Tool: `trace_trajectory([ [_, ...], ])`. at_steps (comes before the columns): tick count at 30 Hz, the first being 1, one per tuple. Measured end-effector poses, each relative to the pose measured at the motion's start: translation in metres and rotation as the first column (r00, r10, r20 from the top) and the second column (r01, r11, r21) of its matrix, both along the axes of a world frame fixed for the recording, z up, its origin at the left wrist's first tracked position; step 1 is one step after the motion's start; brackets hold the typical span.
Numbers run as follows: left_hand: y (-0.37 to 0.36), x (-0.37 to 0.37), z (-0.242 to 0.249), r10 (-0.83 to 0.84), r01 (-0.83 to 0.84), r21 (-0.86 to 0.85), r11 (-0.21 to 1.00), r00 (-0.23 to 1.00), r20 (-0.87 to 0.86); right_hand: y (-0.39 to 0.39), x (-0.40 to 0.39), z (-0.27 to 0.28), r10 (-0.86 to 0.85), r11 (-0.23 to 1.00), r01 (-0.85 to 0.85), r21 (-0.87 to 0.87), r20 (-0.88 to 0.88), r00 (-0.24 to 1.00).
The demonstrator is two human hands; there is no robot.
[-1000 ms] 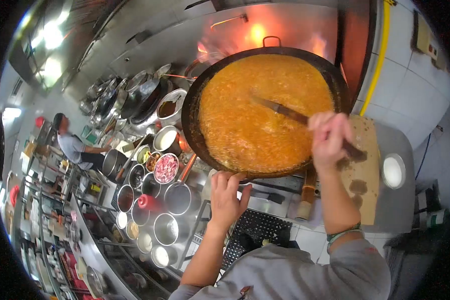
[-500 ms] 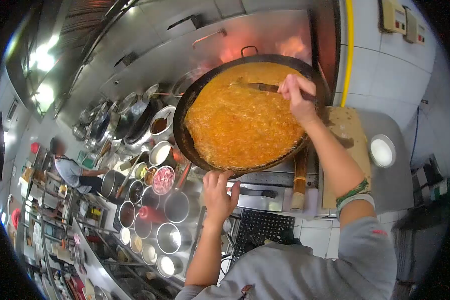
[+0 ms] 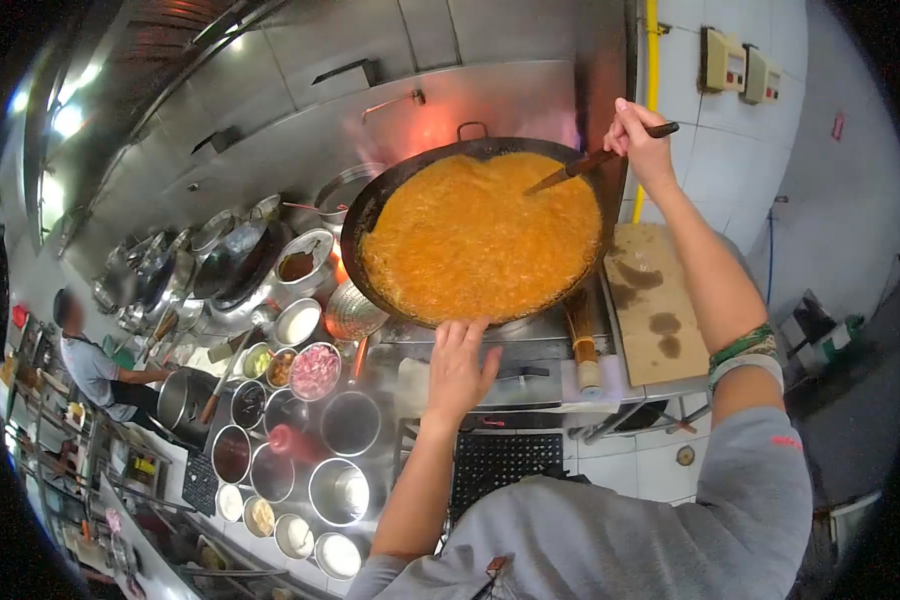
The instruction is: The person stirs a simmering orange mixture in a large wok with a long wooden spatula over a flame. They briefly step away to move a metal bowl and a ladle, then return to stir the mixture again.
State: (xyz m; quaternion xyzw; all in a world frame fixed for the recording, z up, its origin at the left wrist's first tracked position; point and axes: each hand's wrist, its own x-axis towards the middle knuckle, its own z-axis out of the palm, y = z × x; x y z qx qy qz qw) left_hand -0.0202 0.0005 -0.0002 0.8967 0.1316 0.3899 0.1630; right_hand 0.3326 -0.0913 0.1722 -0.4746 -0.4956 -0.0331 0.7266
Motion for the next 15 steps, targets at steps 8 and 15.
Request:
trace_trajectory([
  [8,0.010,-0.008,-0.008,-0.076,0.079,-0.025,0.997,0.991,0.111,-0.028,-0.035,0.073,0.017,0.997,-0.021,-0.074,-0.063,0.998],
  [15,0.011,-0.008,-0.010,-0.064,0.070,-0.035,0.997,0.988,0.142,-0.060,-0.051,0.137,-0.002,0.987,-0.031,-0.159,-0.206,0.979],
])
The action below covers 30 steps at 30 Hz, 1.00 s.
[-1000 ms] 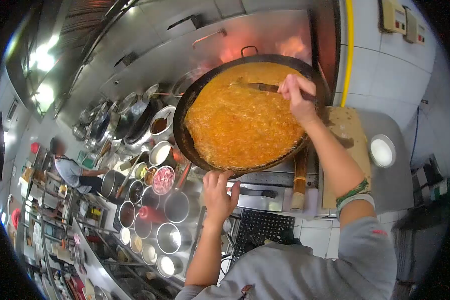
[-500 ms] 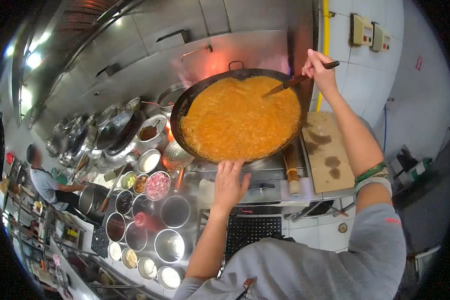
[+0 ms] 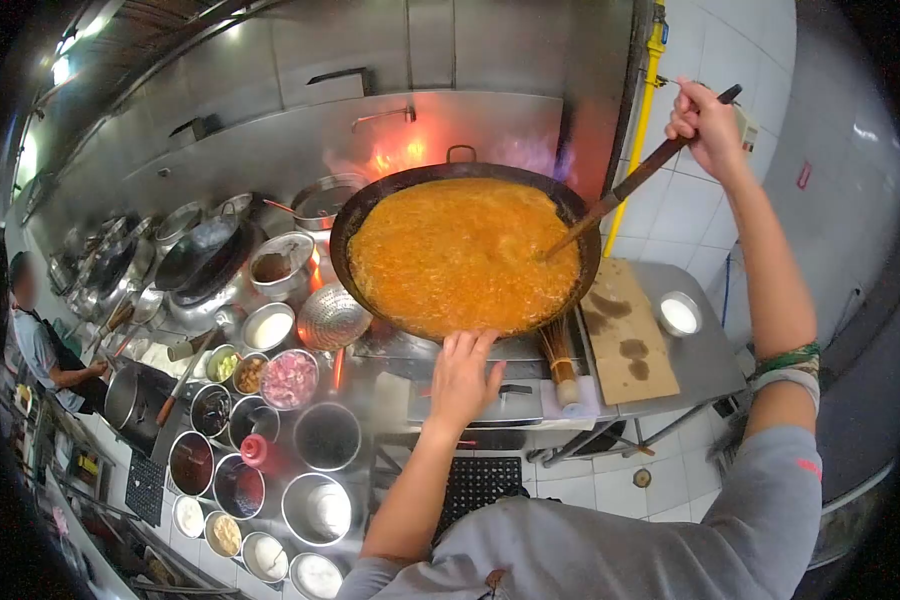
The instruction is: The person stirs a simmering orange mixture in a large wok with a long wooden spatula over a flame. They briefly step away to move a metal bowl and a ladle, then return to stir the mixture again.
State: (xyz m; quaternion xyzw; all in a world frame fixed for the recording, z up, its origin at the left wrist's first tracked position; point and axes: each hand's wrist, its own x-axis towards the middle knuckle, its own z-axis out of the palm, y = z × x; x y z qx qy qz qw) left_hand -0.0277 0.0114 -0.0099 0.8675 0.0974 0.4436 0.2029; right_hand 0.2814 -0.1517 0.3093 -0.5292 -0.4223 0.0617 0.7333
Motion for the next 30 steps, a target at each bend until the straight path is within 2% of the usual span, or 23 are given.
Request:
trace_trajectory([
  [4,0.001,0.002,0.002,0.015,-0.014,0.030,0.999,0.999,-0.033,-0.020,0.014,0.005,0.068,0.997,-0.065,0.043,-0.087,0.994],
  [7,0.002,0.008,0.002,0.024,-0.023,0.029,0.999,0.999,-0.042,-0.031,0.031,-0.014,0.038,0.992,-0.020,0.123,-0.146,0.989],
  [8,0.003,0.010,0.002,0.030,-0.028,0.036,0.999,0.999,-0.032,-0.031,0.031,-0.023,0.014,0.988,0.013,0.153,-0.174,0.985],
  [12,0.000,0.016,0.007,0.056,-0.055,0.020,0.998,0.998,-0.037,-0.026,0.061,-0.079,0.100,0.960,-0.033,0.278,-0.227,0.969],
  [18,-0.001,0.023,0.009,0.140,-0.136,0.033,0.990,0.978,-0.158,0.013,0.059,-0.158,0.185,0.887,-0.009,0.462,-0.337,0.923],
  [21,-0.003,0.025,0.016,0.164,-0.159,0.041,0.986,0.972,-0.171,0.037,0.040,-0.189,0.213,0.850,-0.010,0.527,-0.327,0.921],
  [27,-0.002,0.027,0.013,0.162,-0.157,0.045,0.987,0.974,-0.158,0.091,-0.022,-0.238,0.128,0.807,0.060,0.587,-0.274,0.953],
  [29,-0.003,0.027,0.013,0.166,-0.162,0.043,0.986,0.974,-0.153,0.104,-0.038,-0.255,0.109,0.823,-0.014,0.567,-0.133,0.985],
  [30,-0.003,0.027,0.014,0.166,-0.161,0.042,0.986,0.973,-0.158,0.112,-0.050,-0.262,0.093,0.841,-0.015,0.540,-0.117,0.989],
])
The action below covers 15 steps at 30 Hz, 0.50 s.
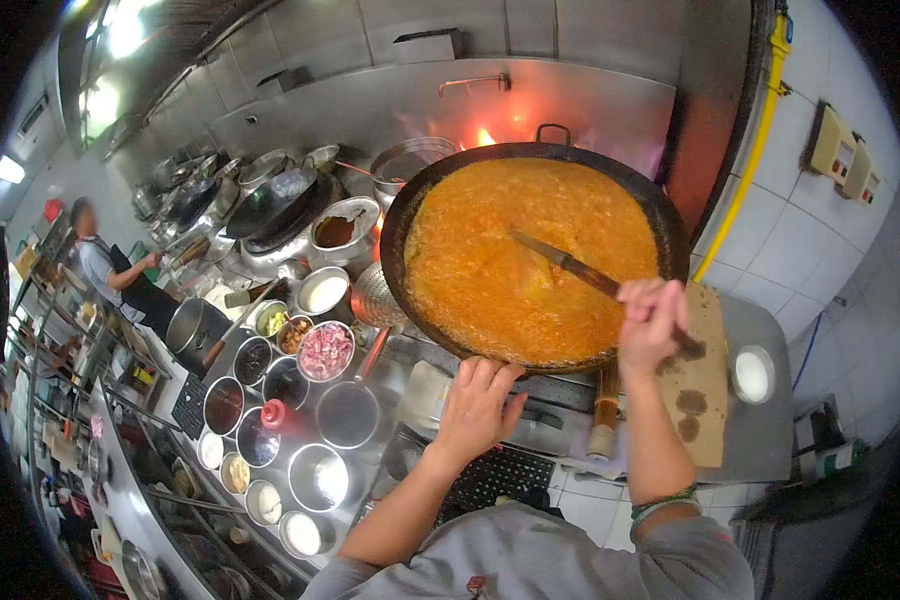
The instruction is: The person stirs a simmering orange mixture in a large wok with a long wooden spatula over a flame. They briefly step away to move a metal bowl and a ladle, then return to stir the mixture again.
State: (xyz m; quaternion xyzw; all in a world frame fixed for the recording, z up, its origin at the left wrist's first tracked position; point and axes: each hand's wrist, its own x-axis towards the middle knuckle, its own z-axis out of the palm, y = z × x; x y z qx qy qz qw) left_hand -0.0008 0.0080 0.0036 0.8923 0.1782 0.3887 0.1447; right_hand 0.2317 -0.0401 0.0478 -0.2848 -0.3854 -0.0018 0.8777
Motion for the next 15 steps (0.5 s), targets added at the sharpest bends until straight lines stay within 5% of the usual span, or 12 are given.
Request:
trace_trajectory([
  [6,-0.001,-0.005,0.002,-0.020,0.020,-0.017,1.000,1.000,-0.001,0.026,-0.022,-0.012,0.007,0.982,0.085,-0.171,0.475,0.880],
  [9,-0.001,-0.010,0.002,-0.048,0.049,-0.039,0.998,0.999,0.024,0.033,-0.008,-0.010,-0.066,0.967,0.184,-0.175,0.527,0.847],
  [15,0.004,-0.025,-0.009,-0.072,0.077,-0.059,0.995,0.994,0.082,0.015,0.034,0.023,-0.184,0.910,0.253,-0.329,0.226,0.957],
])
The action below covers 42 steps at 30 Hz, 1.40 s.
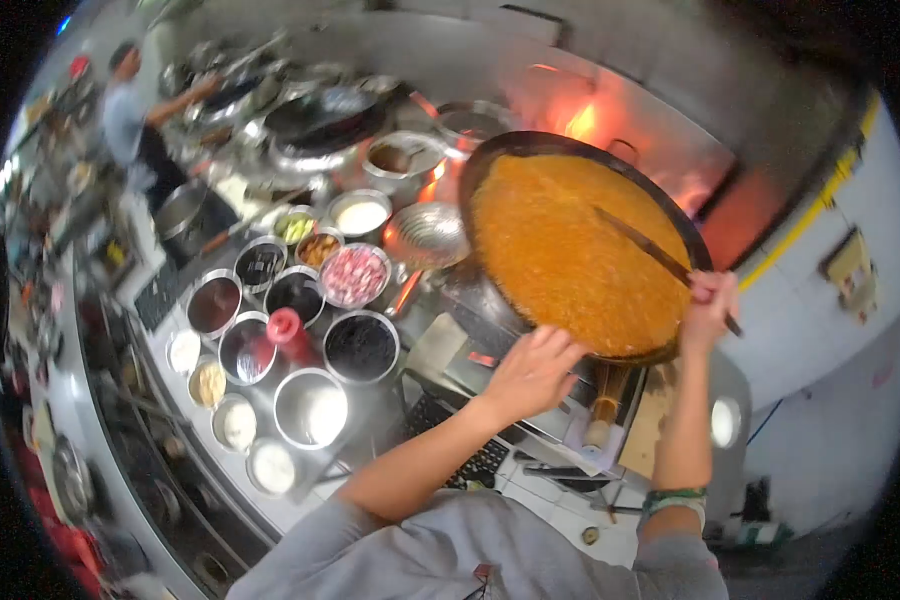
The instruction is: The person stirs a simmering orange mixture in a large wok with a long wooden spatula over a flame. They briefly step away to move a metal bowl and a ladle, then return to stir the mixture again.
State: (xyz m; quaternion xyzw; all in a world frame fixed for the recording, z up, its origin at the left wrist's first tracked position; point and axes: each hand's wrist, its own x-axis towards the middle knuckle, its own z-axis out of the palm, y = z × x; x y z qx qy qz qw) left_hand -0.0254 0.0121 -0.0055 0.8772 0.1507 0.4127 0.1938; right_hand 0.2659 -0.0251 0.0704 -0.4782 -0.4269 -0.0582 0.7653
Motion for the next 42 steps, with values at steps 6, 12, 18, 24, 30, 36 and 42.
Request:
trace_trajectory([
  [6,0.006,-0.005,-0.027,-0.058,0.074,-0.078,0.994,0.979,0.196,-0.036,0.048,0.047,0.120,0.992,-0.119,-0.039,0.029,0.992],
  [12,0.004,0.011,-0.049,0.038,-0.018,-0.062,0.998,0.939,0.342,-0.058,0.007,0.127,0.103,0.971,-0.074,-0.227,0.119,0.987],
  [18,0.003,0.015,-0.053,0.071,-0.028,-0.109,0.994,0.908,0.413,-0.080,-0.022,0.184,0.049,0.948,-0.051,-0.314,-0.016,0.999],
  [24,0.003,0.029,-0.056,0.110,-0.071,-0.098,0.993,0.867,0.485,-0.100,-0.046,0.228,-0.021,0.965,-0.007,-0.261,-0.104,0.994],
  [30,0.009,0.020,-0.051,0.132,-0.107,-0.081,0.991,0.888,0.440,-0.117,-0.043,0.209,0.018,0.978,-0.042,-0.202,-0.121,0.992],
  [36,0.014,0.013,-0.046,0.101,-0.055,-0.110,0.992,0.873,0.476,-0.078,-0.078,0.138,-0.023,0.998,0.015,-0.062,-0.127,0.992],
  [42,0.016,0.012,-0.045,0.013,0.020,-0.081,0.996,0.922,0.388,-0.031,-0.088,0.075,-0.061,0.998,0.063,0.017,-0.090,0.994],
])
